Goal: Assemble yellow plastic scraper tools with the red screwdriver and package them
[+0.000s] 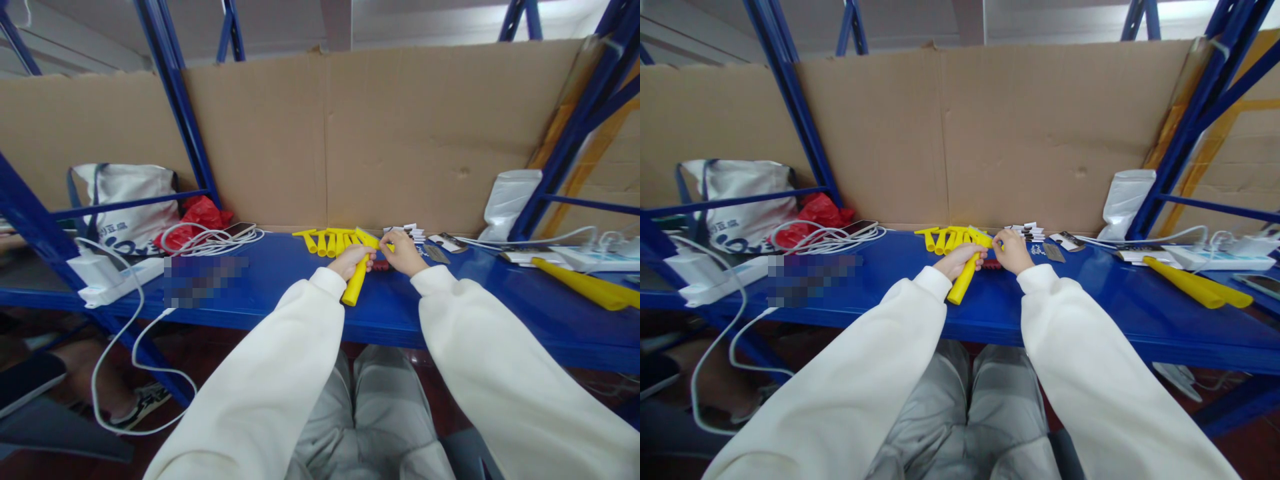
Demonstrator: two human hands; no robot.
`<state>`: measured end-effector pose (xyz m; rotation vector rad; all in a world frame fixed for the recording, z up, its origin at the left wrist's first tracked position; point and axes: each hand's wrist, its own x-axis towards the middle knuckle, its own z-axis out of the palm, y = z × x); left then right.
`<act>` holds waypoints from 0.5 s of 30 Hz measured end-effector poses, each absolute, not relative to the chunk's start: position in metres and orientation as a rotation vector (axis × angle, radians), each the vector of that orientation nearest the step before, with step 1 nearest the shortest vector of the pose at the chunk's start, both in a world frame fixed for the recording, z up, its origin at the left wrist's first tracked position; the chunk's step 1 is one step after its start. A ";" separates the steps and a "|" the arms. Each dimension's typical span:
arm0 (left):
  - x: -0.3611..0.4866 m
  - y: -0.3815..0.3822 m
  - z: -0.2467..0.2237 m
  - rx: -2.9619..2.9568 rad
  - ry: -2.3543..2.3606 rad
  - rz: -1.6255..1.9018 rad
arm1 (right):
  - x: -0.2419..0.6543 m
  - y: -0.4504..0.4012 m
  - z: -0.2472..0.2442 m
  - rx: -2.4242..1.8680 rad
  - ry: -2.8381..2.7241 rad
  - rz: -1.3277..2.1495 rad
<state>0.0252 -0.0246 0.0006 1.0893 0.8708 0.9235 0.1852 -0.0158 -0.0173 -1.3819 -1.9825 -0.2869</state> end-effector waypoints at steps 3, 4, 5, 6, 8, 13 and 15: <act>0.024 -0.028 0.005 1.088 0.900 0.920 | 0.187 -0.014 -0.018 -1.318 -2.025 -0.234; 0.024 -0.028 0.006 1.085 0.909 0.930 | 0.187 -0.013 -0.018 -1.308 -2.045 -0.218; 0.023 -0.029 0.006 1.083 0.919 0.937 | 0.188 -0.013 -0.018 -1.307 -2.063 -0.204; 0.023 -0.029 0.007 1.081 0.930 0.943 | 0.189 -0.012 -0.019 -1.312 -2.079 -0.195; 0.022 -0.029 0.008 1.079 0.948 0.946 | 0.190 -0.011 -0.019 -1.341 -2.105 -0.184; 0.020 -0.027 0.008 1.065 0.916 0.975 | 0.191 -0.013 -0.017 -1.430 -2.140 -0.175; 0.020 -0.026 0.007 1.045 0.885 0.994 | 0.193 -0.014 -0.015 -1.479 -2.116 -0.192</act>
